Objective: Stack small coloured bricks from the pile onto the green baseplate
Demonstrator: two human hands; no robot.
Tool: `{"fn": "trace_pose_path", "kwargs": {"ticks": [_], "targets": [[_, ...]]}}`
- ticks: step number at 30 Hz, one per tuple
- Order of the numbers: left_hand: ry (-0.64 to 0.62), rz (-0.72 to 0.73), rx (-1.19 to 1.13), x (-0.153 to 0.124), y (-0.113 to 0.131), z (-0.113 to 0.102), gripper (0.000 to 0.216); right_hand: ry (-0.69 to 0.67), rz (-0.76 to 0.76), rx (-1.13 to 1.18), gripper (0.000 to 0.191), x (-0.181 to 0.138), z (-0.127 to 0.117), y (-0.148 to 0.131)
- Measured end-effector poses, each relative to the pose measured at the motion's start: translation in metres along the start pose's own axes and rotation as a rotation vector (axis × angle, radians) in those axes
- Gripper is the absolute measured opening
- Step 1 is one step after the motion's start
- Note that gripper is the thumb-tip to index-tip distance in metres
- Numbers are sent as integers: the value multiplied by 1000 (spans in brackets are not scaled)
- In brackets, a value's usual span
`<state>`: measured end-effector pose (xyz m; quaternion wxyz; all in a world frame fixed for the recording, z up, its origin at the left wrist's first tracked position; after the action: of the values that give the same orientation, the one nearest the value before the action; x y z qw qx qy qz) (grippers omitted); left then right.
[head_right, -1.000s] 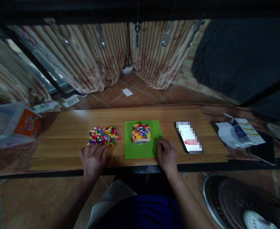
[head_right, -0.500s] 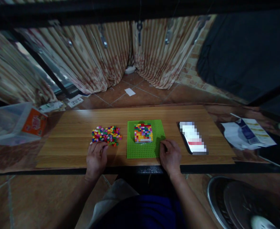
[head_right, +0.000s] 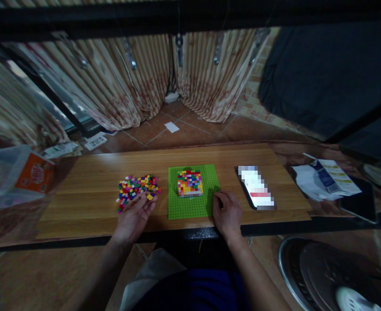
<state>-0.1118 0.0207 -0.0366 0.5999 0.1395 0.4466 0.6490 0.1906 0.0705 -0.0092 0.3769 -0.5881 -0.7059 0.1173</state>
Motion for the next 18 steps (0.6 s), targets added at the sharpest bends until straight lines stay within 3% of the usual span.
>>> {"fn": "trace_pose_path", "kwargs": {"ticks": [4,8,12,18], "targets": [[-3,-50,23,-4,-8,2,26,-4,-27,74,21,0,-6,-16],[-15,-20,136,-8,-8,10,33,-56,-86,189,18,-3,-6,-68],[-59,-12,299,-20,-8,26,34,-252,-120,319,22,-10,17,-122],[-117,-28,445,-37,-15,38,27,-447,64,594,15,-25,44,-129]]}}
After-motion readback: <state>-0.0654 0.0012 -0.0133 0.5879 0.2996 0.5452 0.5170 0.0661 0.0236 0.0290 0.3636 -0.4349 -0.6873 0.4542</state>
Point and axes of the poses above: each hand's wrist, its own x-axis towards the middle knuckle, its own z-axis out of the palm, y = z × x, the point moved 10 cm from there along x, towards the middle knuckle, and after that the axes turned 5 degrees about -y, right-handed, at the moved point
